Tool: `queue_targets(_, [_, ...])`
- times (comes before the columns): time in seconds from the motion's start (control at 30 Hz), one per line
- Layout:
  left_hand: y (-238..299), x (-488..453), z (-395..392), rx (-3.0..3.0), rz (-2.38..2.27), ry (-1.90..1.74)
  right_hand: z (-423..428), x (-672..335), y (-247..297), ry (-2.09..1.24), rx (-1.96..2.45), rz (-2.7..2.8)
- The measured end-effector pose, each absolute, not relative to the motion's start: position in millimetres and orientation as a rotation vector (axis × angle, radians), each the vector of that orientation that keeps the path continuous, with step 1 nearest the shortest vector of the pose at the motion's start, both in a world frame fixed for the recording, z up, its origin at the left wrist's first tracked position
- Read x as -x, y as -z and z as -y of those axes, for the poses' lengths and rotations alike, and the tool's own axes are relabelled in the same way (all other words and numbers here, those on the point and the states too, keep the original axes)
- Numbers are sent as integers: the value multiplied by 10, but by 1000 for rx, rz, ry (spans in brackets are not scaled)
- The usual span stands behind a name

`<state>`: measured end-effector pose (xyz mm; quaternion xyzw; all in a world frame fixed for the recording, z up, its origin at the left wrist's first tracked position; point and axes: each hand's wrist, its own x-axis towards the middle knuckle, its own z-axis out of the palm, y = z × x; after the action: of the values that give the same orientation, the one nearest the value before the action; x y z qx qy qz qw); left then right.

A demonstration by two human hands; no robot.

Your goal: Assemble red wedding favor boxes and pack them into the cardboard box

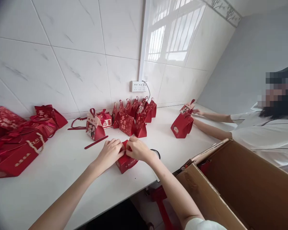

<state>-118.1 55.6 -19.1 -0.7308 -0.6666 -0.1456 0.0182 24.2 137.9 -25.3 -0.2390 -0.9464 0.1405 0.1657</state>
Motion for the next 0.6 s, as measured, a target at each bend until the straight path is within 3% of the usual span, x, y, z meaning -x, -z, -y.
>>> queue_targets(0.6, [207,1377,-585,2453,1784,226,-1355,-259,246,-691,760,2604])
